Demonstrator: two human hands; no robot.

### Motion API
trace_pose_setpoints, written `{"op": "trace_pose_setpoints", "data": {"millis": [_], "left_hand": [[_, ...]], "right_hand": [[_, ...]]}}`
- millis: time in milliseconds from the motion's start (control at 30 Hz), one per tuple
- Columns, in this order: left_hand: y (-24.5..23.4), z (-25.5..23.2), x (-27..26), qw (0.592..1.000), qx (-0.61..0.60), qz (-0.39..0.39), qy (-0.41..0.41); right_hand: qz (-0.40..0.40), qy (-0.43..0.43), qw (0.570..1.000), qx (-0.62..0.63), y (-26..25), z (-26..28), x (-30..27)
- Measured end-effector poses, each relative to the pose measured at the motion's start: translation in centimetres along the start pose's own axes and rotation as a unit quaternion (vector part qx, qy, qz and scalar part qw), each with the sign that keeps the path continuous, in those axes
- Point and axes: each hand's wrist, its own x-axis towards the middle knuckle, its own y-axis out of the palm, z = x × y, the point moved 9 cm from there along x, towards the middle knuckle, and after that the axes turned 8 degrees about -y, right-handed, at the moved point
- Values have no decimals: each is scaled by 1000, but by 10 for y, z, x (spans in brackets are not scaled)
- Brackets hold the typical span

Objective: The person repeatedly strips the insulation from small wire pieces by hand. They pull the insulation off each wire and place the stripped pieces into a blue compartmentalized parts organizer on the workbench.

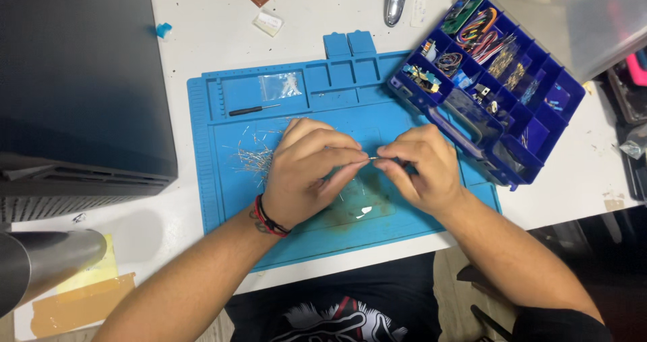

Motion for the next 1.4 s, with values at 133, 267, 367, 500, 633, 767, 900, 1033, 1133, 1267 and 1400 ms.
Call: {"op": "trace_pose_setpoints", "data": {"millis": [133,267,367,500,633,767,900,1033,1133,1267,1400], "left_hand": [[0,1,-1,1000,-9,11,-11],[2,1,-3,1000,-13,17,-17],[2,0,-2,1000,-17,19,-17],[-2,4,-1,999,-19,7,-29],[0,3,-1,999,-19,12,-28],[5,4,-2,999,-15,33,-29],[8,4,-4,999,-13,46,-22],[9,1,-5,999,-13,50,-13],[8,-2,-5,999,-12,41,-3],[4,-2,-5,999,-12,29,8],[0,4,-4,1000,0,21,13]], "right_hand": [[-30,10,999,39,1,-4,-2],[-49,26,996,69,-2,-4,-3],[-61,39,994,80,-4,-9,-5],[-66,44,992,100,-7,-15,-9],[-58,60,989,125,-3,-14,-8],[-47,60,986,148,4,-12,-6],[-50,37,987,145,2,-3,2],[-49,29,987,147,1,-1,1],[-51,35,988,141,-1,-3,-2],[-46,42,992,112,-9,-1,1],[-50,43,998,-25,-66,1,9]]}}
